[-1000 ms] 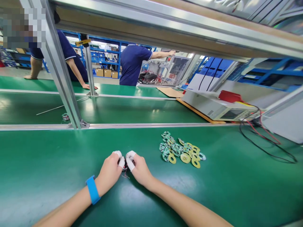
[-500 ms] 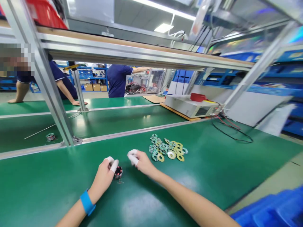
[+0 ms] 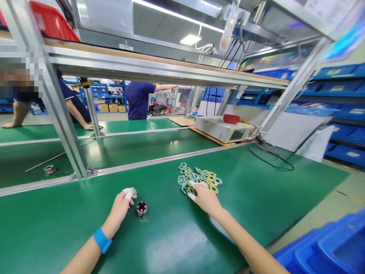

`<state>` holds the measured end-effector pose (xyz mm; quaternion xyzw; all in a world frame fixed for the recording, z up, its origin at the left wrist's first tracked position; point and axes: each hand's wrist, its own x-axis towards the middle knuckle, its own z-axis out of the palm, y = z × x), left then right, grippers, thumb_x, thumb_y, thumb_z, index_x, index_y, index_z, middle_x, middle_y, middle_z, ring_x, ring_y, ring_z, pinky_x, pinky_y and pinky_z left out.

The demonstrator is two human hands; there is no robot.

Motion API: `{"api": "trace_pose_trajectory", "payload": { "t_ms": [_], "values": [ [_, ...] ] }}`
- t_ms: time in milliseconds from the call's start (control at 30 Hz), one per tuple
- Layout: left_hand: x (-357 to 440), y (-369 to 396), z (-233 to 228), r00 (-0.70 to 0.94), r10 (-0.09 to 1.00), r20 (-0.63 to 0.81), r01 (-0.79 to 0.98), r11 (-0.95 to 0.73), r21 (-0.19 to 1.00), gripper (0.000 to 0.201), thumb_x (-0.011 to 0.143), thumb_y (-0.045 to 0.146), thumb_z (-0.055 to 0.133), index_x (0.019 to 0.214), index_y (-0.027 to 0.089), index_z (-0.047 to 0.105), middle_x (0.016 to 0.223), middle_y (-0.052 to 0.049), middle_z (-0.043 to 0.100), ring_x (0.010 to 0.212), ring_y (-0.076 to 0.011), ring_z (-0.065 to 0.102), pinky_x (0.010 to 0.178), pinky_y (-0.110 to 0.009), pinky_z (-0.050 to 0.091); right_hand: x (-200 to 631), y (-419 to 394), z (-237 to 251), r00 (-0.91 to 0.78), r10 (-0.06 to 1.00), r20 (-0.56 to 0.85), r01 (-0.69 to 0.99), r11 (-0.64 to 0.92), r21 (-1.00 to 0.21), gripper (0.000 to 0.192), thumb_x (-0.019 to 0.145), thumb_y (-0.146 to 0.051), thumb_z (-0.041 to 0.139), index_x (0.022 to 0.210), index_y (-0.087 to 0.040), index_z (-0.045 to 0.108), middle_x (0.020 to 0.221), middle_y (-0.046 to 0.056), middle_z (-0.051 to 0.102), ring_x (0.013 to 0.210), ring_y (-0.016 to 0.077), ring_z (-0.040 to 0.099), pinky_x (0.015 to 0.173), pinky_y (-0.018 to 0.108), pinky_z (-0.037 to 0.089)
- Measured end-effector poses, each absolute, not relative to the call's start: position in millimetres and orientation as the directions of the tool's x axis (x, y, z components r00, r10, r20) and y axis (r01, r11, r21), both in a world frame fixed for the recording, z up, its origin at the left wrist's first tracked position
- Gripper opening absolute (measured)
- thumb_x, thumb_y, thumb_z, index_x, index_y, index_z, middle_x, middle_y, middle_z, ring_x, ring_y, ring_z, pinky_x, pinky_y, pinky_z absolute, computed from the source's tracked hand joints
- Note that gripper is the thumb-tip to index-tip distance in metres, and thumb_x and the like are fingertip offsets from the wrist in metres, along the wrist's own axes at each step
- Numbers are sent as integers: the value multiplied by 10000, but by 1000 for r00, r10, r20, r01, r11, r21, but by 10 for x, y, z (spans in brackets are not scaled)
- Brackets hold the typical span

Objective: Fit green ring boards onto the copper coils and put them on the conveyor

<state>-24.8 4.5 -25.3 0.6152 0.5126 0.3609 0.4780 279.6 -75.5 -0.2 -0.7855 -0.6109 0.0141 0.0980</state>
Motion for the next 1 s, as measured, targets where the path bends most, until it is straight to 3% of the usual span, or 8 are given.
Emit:
{"api": "trace_pose_trajectory", "payload": {
  "t_ms": [133,200,300,400,500,667,867,1000],
  "values": [
    [-219,45,-251,198,980,-32,270,-23,963,629,687,704,388,763,119,605,520,0,523,439,-119,430,481,-257,359,2890,-736,24,222,969,108,965,-203,-164,410,756,-233,555,1155,-167,619,967,130,665,911,274,604,735,333,454],
    [-204,45,-239,191,982,-6,265,-45,963,585,704,660,395,784,123,612,548,-12,542,469,-134,459,487,-262,370,2896,-720,61,179,975,129,963,-148,-224,393,729,-263,576,1104,-176,655,906,111,663,838,259,613,738,343,469],
    [-187,28,-191,204,977,60,252,-111,961,475,744,568,416,819,145,619,714,-55,620,636,-178,542,585,-289,422,2705,-657,107,92,981,171,844,14,-536,366,696,-315,594,1031,-198,687,882,92,657,785,239,609,719,356,503],
    [-183,-9,-117,247,963,110,243,-171,955,405,786,509,401,777,160,606,814,-67,636,778,-204,551,708,-311,427,2273,-556,132,-27,989,143,479,138,-867,396,651,-316,656,1024,-186,668,973,96,660,862,237,615,738,353,532],
    [-195,-40,-35,320,942,103,244,-187,952,420,790,532,401,676,166,575,735,-46,617,732,-192,527,692,-299,410,1814,-431,148,-163,981,104,194,136,-972,402,593,-294,737,970,-177,658,966,82,669,853,226,628,789,368,526],
    [-221,-35,54,427,904,21,238,-135,962,465,750,573,436,517,173,478,513,10,487,523,-126,422,535,-253,349,1459,-262,123,-262,944,199,59,222,-973,364,613,-299,745,946,-189,645,934,61,677,847,222,637,812,369,516],
    [-201,4,45,392,919,46,240,-151,959,434,739,542,445,494,184,426,501,23,425,534,-122,378,533,-253,300,1452,-251,1,-192,930,313,426,366,-827,396,666,-226,682,1060,-227,650,1060,93,659,934,249,608,798,395,519],
    [-188,-24,49,411,910,47,252,-163,954,393,750,471,461,487,188,389,501,38,376,535,-117,340,530,-254,261,1466,-281,-23,-247,901,358,537,435,-723,384,678,-253,695,1060,-234,657,1036,97,664,958,256,598,843,413,500]
  ]
}}
